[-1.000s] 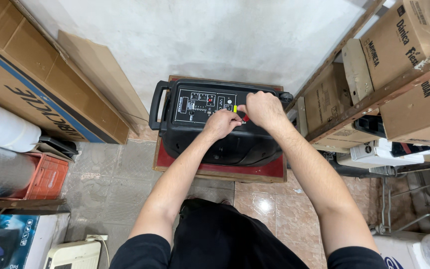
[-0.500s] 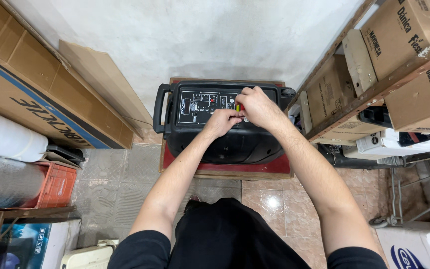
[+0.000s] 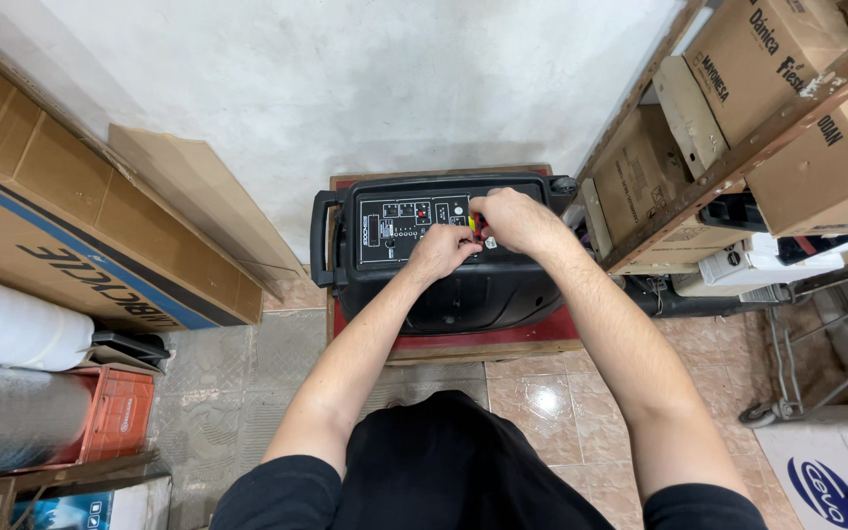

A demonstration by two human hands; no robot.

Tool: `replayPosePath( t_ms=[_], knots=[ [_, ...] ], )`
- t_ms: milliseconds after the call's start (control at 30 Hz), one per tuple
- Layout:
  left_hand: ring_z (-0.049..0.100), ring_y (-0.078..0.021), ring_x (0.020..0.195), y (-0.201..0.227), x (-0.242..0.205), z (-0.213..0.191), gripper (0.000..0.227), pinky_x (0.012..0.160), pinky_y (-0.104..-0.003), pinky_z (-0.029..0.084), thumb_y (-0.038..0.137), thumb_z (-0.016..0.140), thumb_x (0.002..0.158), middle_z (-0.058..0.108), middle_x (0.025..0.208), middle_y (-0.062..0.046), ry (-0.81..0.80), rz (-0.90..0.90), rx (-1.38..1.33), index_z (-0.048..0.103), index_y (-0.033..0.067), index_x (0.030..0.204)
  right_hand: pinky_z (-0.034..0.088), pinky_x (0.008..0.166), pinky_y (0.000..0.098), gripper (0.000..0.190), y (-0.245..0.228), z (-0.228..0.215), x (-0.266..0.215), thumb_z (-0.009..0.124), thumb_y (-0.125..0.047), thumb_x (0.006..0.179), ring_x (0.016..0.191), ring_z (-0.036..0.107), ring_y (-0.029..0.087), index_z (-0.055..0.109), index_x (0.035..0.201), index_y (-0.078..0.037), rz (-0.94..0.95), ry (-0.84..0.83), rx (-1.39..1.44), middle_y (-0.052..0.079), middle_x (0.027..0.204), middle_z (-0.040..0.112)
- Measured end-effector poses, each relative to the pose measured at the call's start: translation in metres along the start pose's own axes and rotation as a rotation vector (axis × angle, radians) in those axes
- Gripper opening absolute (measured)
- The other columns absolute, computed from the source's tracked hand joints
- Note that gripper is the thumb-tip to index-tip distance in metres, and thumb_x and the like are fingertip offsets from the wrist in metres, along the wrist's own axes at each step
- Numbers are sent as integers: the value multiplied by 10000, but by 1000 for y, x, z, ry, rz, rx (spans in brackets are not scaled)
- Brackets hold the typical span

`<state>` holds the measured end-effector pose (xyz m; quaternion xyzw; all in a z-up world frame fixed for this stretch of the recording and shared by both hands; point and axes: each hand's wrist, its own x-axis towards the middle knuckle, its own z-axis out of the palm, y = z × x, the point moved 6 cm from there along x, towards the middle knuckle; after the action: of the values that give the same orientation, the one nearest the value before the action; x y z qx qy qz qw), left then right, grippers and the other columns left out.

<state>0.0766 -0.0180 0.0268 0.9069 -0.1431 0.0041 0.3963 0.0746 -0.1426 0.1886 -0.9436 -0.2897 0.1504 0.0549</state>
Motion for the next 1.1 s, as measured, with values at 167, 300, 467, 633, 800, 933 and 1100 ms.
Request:
replayPosePath(
  t_ms=[167, 300, 467, 633, 800, 933, 1100],
  knots=[
    [824, -309, 1079, -4, 3, 5, 162, 936, -434, 668, 352, 847, 987, 869, 1022, -40, -5, -13, 15, 858, 215, 1073, 688, 947, 573, 396, 3, 4, 3, 802, -313, 1037, 1165, 807, 465, 771, 1380, -117, 67, 38, -51, 246, 1204, 795],
    [806, -353, 1131, -4, 3, 4, 199, 971, -471, 665, 376, 824, 1001, 864, 1080, -86, -22, -33, 2, 868, 208, 1099, 690, 916, 564, 350, -4, -11, -3, 798, -363, 1054, 1104, 826, 461, 824, 1233, -63, 107, 112, -107, 245, 1101, 823],
    [803, -310, 1162, -6, 7, 8, 192, 982, -438, 665, 389, 829, 1005, 865, 1100, -48, 12, -65, -83, 870, 232, 1108, 692, 943, 541, 255, -4, -5, 2, 848, -228, 991, 1116, 820, 437, 848, 1224, -123, 1, 156, -113, 186, 1115, 808],
    [808, -325, 1157, -4, 0, 3, 186, 972, -436, 663, 364, 838, 1013, 874, 1085, -56, 66, -69, -163, 879, 215, 1116, 696, 969, 507, 244, -12, -8, -5, 874, -167, 965, 1136, 812, 409, 866, 1207, -138, -27, 163, -70, 160, 1133, 776],
    [796, -351, 1184, 6, -10, -7, 210, 996, -459, 659, 354, 830, 998, 876, 1090, -63, 56, -136, -131, 885, 212, 1142, 679, 956, 606, 567, -14, -22, -20, 788, -518, 1049, 1137, 808, 476, 767, 1300, -10, 133, 133, -19, 264, 1138, 786],
    [813, -321, 1168, 13, -9, -11, 250, 997, -428, 663, 404, 833, 990, 881, 1080, -63, 55, -119, -119, 891, 208, 1134, 694, 900, 564, 317, -6, -13, -8, 788, -311, 1075, 1072, 833, 450, 804, 1236, -38, 121, 188, -105, 221, 1076, 815],
    [803, -344, 1202, 22, -12, -17, 221, 1012, -462, 657, 394, 833, 988, 880, 1107, -67, 15, -120, -53, 891, 238, 1133, 689, 978, 554, 295, -4, -4, 1, 837, -261, 1004, 1177, 801, 451, 812, 1268, -133, -2, 189, -73, 188, 1188, 783]
  ],
)
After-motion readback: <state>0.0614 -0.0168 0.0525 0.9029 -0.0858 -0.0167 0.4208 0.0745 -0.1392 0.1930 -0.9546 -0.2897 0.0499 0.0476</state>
